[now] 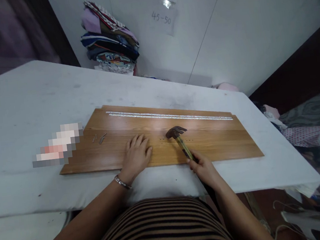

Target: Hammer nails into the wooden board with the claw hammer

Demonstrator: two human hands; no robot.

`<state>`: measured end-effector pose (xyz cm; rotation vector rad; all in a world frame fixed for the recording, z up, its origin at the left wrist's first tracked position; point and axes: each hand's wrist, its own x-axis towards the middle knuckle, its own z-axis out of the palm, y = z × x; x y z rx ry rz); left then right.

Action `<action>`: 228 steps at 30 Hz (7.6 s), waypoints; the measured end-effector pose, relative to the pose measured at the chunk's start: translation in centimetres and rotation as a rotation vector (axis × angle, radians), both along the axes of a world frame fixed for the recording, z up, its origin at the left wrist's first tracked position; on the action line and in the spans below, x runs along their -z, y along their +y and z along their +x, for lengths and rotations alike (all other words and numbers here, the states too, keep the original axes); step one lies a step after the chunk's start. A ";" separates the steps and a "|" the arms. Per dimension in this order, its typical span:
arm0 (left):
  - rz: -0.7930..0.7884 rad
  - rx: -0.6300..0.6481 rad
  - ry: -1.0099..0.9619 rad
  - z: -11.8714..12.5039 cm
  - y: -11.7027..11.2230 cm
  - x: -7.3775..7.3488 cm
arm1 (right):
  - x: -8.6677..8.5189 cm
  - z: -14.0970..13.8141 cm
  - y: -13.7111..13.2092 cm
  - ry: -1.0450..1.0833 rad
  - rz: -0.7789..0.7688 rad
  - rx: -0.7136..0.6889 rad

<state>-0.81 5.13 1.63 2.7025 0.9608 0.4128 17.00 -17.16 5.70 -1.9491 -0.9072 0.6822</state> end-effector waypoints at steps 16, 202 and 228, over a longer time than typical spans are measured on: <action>-0.016 -0.001 -0.012 0.0 0.0 -0.1 | 0.0 -0.1 0.0 0.020 -0.015 -0.009; 0.006 0.005 0.010 0.0 0.0 -0.1 | 0.3 0.2 -0.2 0.039 0.003 0.017; -0.009 0.009 -0.006 0.0 0.0 -0.1 | 0.3 0.1 0.0 0.040 0.006 0.013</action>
